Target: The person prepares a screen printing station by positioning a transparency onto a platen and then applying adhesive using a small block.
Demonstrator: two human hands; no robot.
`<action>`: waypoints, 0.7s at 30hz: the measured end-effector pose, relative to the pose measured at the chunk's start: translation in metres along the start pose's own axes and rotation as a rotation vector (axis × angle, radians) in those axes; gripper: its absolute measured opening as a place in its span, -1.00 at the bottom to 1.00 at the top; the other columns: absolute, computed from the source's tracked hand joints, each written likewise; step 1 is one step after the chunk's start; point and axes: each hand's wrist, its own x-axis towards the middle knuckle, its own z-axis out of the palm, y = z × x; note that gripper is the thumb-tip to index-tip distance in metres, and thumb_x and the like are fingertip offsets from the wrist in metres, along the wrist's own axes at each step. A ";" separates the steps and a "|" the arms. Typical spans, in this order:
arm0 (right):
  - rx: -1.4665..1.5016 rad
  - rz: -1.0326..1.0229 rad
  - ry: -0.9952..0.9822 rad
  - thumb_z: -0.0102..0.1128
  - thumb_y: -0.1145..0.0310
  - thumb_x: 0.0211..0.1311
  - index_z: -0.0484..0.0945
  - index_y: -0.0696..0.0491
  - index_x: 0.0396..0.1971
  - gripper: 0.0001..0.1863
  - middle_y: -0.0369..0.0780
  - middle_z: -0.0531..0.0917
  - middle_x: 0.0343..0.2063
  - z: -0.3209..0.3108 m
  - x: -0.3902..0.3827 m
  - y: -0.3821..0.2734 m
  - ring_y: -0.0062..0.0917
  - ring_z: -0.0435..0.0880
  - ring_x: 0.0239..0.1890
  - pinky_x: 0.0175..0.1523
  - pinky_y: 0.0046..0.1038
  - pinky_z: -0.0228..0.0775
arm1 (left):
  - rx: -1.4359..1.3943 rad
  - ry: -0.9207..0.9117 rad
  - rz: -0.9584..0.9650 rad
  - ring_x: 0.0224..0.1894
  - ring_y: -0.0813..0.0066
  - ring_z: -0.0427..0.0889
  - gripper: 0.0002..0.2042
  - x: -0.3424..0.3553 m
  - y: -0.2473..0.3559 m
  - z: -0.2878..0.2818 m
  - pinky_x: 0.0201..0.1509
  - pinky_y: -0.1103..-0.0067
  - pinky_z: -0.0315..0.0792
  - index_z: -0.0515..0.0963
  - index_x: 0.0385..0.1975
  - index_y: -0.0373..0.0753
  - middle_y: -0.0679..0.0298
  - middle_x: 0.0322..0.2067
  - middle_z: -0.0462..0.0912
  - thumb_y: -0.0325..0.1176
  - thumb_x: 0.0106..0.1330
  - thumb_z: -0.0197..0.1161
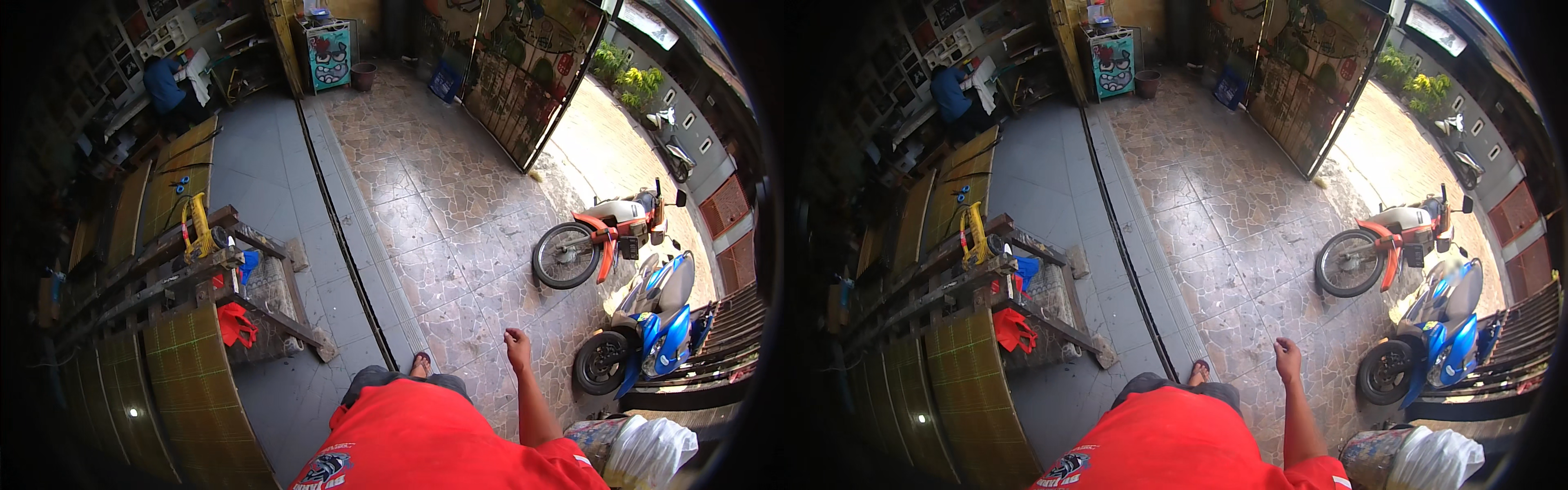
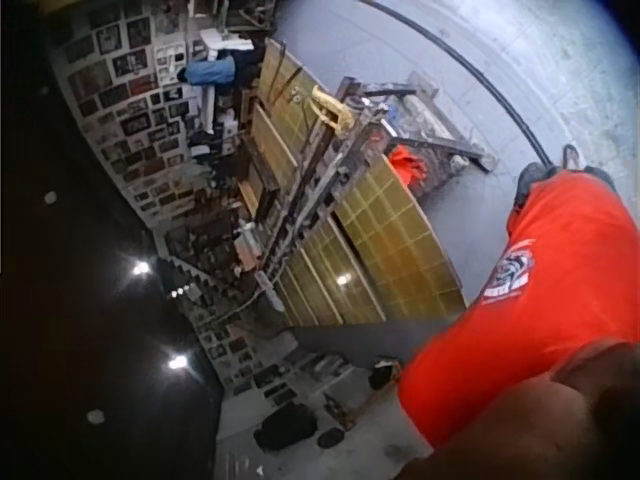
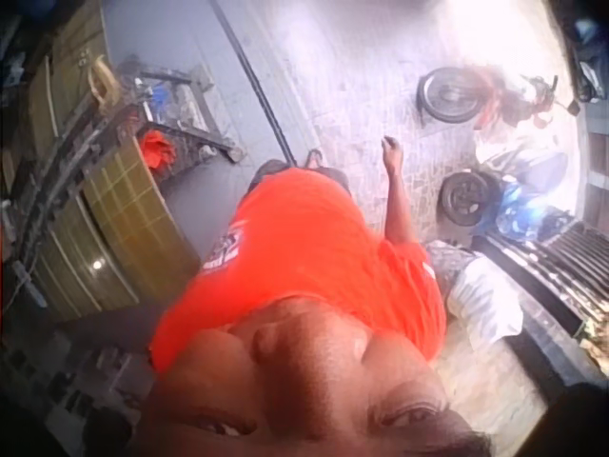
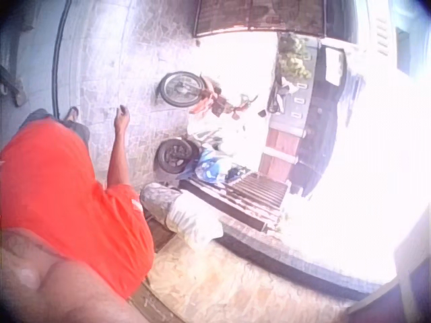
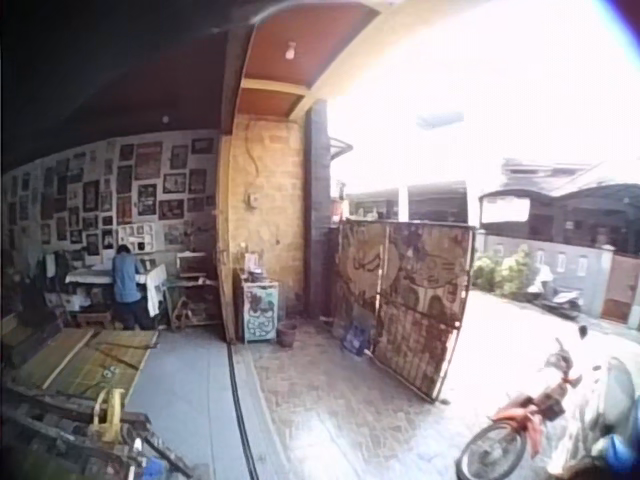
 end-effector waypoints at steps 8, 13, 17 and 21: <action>0.167 -0.338 -0.479 0.22 0.30 0.27 0.55 0.19 -0.03 -0.65 -0.05 0.67 -0.11 0.225 0.195 -0.323 -0.33 0.67 -0.07 0.05 -0.41 0.47 | -0.117 0.053 -0.049 -0.06 0.16 0.62 -0.57 0.087 0.109 0.000 0.03 0.40 0.43 0.63 -0.11 -0.29 -0.01 -0.11 0.65 -0.01 0.34 0.10; -0.384 -0.886 -1.032 0.25 0.18 0.23 0.52 0.06 0.04 -0.57 -0.07 0.63 -0.06 0.307 0.244 -0.411 -0.25 0.64 -0.04 0.04 -0.30 0.48 | -0.098 0.050 -0.078 -0.07 0.16 0.63 -0.57 0.162 0.159 -0.030 0.03 0.40 0.43 0.63 -0.12 -0.28 -0.01 -0.11 0.65 -0.02 0.34 0.10; -0.454 -0.407 -0.726 0.27 0.16 0.20 0.54 0.11 0.02 -0.55 -0.03 0.64 -0.05 0.276 0.363 -0.315 -0.21 0.67 -0.07 0.02 -0.31 0.50 | -0.091 0.058 -0.065 -0.07 0.16 0.63 -0.58 0.213 0.200 -0.072 0.02 0.40 0.43 0.63 -0.12 -0.28 -0.02 -0.12 0.65 -0.02 0.34 0.10; -0.545 0.213 -0.142 0.27 0.19 0.14 0.59 0.23 -0.10 -0.56 0.07 0.68 -0.20 0.159 0.407 -0.152 -0.18 0.68 -0.10 -0.01 -0.30 0.48 | -0.061 0.070 0.000 -0.08 0.16 0.63 -0.58 0.261 0.244 -0.120 0.02 0.40 0.43 0.64 -0.13 -0.28 -0.02 -0.12 0.65 -0.02 0.34 0.10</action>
